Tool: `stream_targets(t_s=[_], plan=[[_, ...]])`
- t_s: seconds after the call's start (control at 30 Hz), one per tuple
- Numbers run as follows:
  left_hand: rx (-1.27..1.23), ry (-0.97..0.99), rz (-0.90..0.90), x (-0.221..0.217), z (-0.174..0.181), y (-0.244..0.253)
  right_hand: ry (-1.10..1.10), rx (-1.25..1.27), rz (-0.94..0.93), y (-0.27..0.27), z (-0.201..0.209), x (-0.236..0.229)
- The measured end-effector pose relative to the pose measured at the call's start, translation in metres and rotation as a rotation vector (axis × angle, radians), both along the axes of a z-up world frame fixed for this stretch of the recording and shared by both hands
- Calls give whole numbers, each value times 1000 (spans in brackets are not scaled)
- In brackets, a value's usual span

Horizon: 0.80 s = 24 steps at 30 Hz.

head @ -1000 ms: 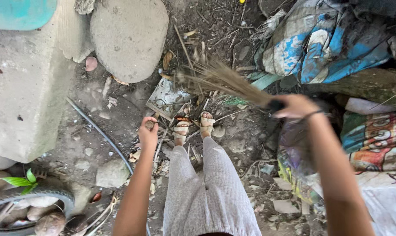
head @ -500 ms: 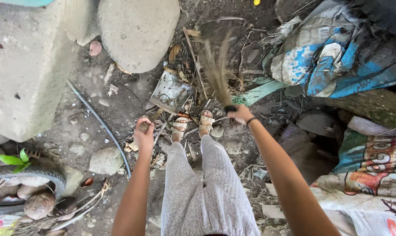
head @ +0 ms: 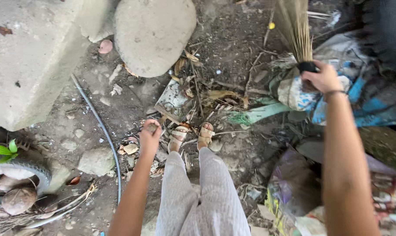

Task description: The person picks up a broom and a dustpan, then sweeps dirt, leaves, and debris across the ground using the broom and dustpan.

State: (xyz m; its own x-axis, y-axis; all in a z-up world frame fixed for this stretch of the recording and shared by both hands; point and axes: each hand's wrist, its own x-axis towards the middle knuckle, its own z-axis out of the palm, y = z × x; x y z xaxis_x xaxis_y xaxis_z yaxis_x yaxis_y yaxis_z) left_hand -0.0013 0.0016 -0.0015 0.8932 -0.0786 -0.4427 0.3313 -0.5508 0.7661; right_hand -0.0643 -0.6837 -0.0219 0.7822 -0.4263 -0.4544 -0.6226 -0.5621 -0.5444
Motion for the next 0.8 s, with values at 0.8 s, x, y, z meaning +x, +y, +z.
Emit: stream_targets(t_s=[0.8], plan=[[139, -9, -98, 32, 22, -48, -150, 68, -85, -31, 7, 117]])
